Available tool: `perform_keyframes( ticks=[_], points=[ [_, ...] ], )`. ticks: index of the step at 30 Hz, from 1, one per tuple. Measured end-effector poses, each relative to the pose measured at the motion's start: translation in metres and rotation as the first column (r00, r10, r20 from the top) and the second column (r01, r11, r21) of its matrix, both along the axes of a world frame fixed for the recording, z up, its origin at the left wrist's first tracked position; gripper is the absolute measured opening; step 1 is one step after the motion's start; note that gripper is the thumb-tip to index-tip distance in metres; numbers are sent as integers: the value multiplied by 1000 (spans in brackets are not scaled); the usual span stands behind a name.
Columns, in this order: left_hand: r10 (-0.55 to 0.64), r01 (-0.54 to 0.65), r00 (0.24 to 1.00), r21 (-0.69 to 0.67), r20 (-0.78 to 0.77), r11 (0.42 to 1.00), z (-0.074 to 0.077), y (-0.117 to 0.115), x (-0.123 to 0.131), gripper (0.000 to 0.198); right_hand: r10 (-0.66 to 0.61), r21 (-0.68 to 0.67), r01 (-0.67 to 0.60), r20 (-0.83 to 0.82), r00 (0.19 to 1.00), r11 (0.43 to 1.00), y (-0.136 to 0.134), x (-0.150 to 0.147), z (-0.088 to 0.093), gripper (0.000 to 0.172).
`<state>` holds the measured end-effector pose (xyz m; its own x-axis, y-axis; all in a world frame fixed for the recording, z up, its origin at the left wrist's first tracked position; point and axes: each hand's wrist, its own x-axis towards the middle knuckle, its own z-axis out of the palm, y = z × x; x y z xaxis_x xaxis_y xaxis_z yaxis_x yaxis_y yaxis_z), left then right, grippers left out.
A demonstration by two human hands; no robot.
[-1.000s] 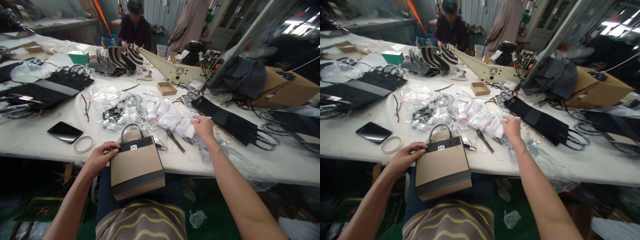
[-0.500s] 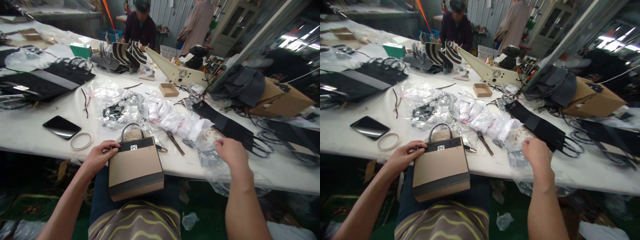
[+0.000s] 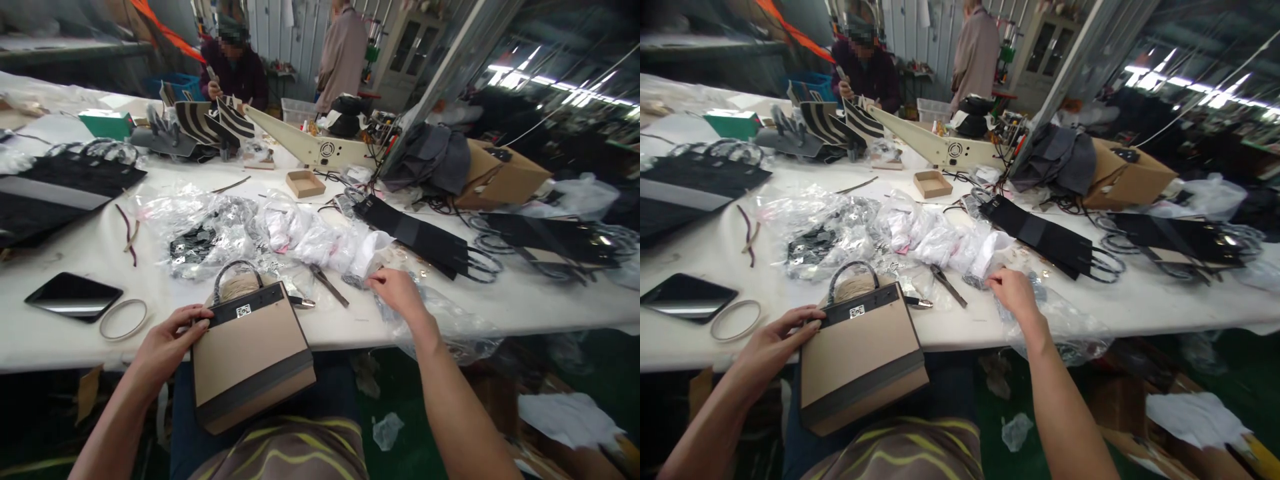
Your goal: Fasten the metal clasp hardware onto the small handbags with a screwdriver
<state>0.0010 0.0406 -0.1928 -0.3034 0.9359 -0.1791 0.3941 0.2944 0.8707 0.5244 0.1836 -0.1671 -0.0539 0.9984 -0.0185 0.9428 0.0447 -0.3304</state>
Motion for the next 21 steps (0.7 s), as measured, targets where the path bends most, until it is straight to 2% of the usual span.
perform_keyframes(
  ticks=[2, 5, 8, 12, 14, 17, 19, 21],
  points=[
    [21, -19, 998, -39, 51, 999, 0, 0, 0, 67, 34, 12, -34, 24, 999, 999, -4, 4, 2, 15],
    [36, -28, 994, -83, 99, 996, -3, 1, -2, 67, 116, 38, -114, -60, 991, 993, -13, 7, 1, 15],
    [34, -22, 993, -100, 117, 995, -4, 2, -5, 66, 115, -4, -116, -77, 990, 993, -22, 11, 1, 15],
    [41, -32, 994, -98, 96, 995, -2, 3, -6, 66, 153, 17, -153, -64, 986, 988, -21, 24, 5, 31],
    [42, -32, 995, -111, 90, 993, -1, 4, -6, 67, 122, 48, -118, -75, 990, 992, -17, 36, 9, 34],
    [41, -31, 996, -124, 74, 992, 1, 4, -5, 67, -19, 56, 18, 12, 1000, 998, -7, 53, 11, 33],
    [36, -29, 998, -126, 53, 992, 1, 5, -5, 67, -73, 53, 69, 89, 993, 996, 2, 60, 11, 28],
    [35, -31, 999, -127, 30, 991, 1, 5, -5, 68, -64, 42, 60, 108, 992, 997, 11, 60, 8, 18]
  ],
)
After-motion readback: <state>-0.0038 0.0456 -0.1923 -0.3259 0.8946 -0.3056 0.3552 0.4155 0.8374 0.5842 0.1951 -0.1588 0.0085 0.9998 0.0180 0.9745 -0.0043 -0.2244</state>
